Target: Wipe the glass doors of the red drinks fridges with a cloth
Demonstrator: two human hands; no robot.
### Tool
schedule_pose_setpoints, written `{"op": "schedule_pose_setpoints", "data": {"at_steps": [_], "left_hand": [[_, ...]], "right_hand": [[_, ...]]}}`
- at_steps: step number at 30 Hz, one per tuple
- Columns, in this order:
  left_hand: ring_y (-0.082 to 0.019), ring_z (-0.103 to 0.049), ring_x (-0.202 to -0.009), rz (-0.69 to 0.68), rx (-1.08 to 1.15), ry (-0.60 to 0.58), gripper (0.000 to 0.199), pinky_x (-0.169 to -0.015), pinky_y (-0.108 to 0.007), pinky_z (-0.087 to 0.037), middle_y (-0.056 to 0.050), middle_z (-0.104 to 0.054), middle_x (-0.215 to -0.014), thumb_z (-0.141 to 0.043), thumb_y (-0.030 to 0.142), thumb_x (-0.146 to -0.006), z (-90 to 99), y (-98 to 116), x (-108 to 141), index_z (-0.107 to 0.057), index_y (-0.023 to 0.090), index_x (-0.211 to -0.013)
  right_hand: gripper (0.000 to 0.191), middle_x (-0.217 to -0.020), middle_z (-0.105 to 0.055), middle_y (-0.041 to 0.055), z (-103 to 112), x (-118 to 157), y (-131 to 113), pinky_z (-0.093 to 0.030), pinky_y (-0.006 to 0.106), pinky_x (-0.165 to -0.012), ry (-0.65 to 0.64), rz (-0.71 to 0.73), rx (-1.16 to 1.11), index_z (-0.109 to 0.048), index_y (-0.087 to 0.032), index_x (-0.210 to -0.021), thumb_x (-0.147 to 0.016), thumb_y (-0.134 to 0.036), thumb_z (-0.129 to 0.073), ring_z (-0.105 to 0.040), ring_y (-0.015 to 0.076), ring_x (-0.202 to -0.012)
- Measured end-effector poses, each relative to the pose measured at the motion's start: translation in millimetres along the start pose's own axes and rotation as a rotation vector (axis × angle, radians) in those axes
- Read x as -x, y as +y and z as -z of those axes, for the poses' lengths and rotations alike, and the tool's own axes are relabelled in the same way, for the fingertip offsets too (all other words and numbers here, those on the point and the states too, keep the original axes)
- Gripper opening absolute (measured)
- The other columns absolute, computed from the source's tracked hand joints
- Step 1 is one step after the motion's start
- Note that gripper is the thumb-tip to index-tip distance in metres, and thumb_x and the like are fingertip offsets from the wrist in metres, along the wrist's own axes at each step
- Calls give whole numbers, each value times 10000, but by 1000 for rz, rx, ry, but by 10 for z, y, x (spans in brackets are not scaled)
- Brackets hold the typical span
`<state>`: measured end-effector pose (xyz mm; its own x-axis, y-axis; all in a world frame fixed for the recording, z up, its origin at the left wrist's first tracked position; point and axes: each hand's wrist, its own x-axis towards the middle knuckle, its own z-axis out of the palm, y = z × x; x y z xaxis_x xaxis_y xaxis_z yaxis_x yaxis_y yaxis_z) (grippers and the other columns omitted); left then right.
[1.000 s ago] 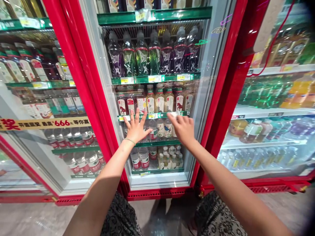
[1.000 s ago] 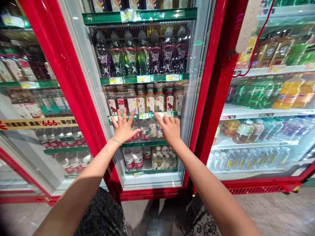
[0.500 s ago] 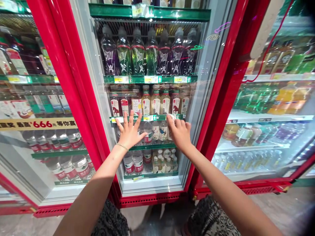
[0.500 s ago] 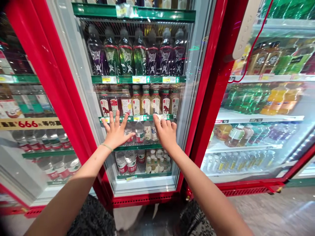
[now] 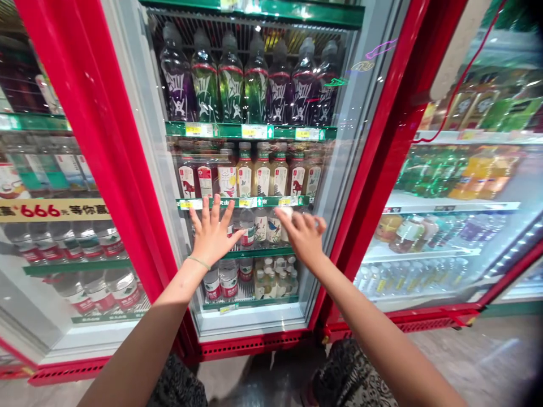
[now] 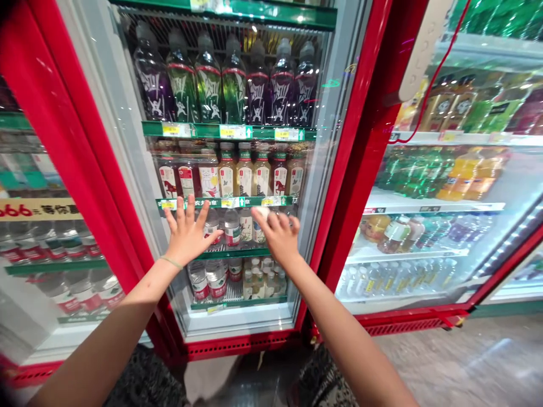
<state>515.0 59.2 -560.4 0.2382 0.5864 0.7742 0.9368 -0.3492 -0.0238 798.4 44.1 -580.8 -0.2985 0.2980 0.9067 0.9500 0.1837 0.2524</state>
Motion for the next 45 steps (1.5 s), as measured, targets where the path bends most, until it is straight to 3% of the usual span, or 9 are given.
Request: {"op": "schedule_pose_setpoints", "data": {"at_steps": [5, 9, 14, 21, 23, 31, 35, 39, 45], "left_hand": [[-395, 106, -1596, -25, 30, 58, 1006, -1213, -724, 118, -127, -10, -1744, -708, 569, -874, -74, -11, 10, -130, 314, -1657], [-415, 92, -1595, -19, 54, 49, 1004, -1202, -746, 112, -132, -7, -1744, -698, 578, -876, -87, -12, 11, -124, 319, -1657], [-412, 91, -1595, -35, 72, 73, 998, -1197, -752, 106, -133, -2, -1744, -688, 583, -883, -114, -16, 24, -111, 327, -1656], [-404, 115, -1591, -76, 25, 120, 1013, -1198, -752, 89, -129, 50, -1742, -665, 583, -908, -134, -17, 28, -21, 341, -1652], [-413, 113, -1590, -76, 23, 126, 1023, -1197, -758, 82, -132, 65, -1739, -676, 569, -904, -120, 11, 40, -16, 339, -1652], [-365, -45, -1610, -217, 38, 97, 833, -1240, -715, 80, -57, -172, -1736, -615, 353, -977, -305, 595, 120, -107, 437, -1632], [-365, -145, -1602, -335, 120, 97, 707, -1269, -709, -29, -79, -340, -1682, -619, 312, -974, -382, 1104, -64, -320, 376, -1612], [-302, -439, -1482, -420, 375, 170, 458, -1209, -536, -417, -114, -520, -1541, -557, 182, -992, -372, 1500, -246, -563, 278, -1440], [-175, -672, -1157, -230, 766, 131, 354, -986, -338, -603, -88, -638, -1309, -513, 173, -1018, -308, 1882, -424, -590, 253, -1354]], "right_hand": [[676, -1257, -573, 114, -62, -466, 519, -325, 458, -981, 120, -284, 40, -285, -428, -1622, -1027, -173, -479, -450, 286, -1156], [782, -1178, -544, 109, -243, 331, 139, -456, 388, -944, 124, -90, -1, -168, -364, -1663, -988, -65, -424, -496, 250, -1068], [683, -1053, -561, 42, -300, 1110, -135, -499, 267, -854, 89, 108, -19, -428, -420, -1558, -983, -51, -447, -543, 179, -957], [698, -1298, -499, 130, -339, -226, 932, -441, 445, -970, 138, -223, 88, -249, -381, -1643, -1016, -138, -434, -501, 277, -1142], [675, -1329, -478, 135, -374, -307, 1002, -432, 465, -999, 154, -317, 73, -277, -385, -1635, -1020, -143, -413, -494, 284, -1162], [514, -1067, -564, 72, -545, 1455, 435, -472, 342, -877, 121, -179, 67, -644, -336, -1406, -960, -111, -521, -548, 191, -978], [449, -1090, -603, 74, -402, 981, 787, -442, 375, -906, 174, -352, 51, -672, -349, -1360, -994, -154, -500, -561, 206, -1021], [477, -1156, -607, 88, -97, 282, 1057, -472, 401, -945, 151, -501, -283, -554, -327, -1469, -1014, -213, -465, -575, 235, -1083], [356, -1092, -627, 45, 110, 287, 891, -535, 324, -839, 226, -750, -720, -536, -243, -1249, -916, -299, -648, -629, 190, -941]]}}
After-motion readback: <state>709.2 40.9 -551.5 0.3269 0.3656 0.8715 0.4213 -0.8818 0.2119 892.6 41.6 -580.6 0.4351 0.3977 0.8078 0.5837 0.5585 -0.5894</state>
